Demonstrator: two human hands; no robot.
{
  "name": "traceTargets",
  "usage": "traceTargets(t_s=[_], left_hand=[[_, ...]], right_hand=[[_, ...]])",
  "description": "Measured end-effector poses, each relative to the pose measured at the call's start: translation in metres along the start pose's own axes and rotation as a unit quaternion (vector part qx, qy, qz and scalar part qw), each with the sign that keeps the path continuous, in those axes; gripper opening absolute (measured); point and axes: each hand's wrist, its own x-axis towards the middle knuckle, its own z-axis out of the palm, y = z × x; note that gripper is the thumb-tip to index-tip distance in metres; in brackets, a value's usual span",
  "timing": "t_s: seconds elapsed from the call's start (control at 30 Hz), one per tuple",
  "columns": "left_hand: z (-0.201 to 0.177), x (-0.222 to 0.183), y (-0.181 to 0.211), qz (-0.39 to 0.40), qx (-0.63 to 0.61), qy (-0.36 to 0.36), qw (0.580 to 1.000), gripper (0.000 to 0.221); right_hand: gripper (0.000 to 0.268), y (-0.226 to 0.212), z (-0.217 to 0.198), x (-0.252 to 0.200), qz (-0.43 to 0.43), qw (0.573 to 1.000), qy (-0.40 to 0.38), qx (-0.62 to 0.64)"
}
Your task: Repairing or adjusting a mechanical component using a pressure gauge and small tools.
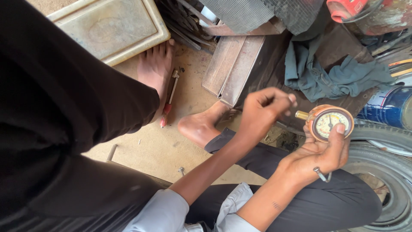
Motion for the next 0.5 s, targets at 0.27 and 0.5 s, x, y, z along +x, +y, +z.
traceTargets(t_s=[0.27, 0.5], left_hand=[[0.016, -0.006, 0.067, 0.148, 0.091, 0.113, 0.978, 0.021], [0.028, -0.017, 0.099, 0.213, 0.266, 0.145, 0.929, 0.017]], right_hand=[[0.033, -0.002, -0.007, 0.003, -0.002, 1.0, 0.015, -0.004], [0.038, -0.009, -0.011, 0.002, -0.003, 0.999, 0.017, 0.043]])
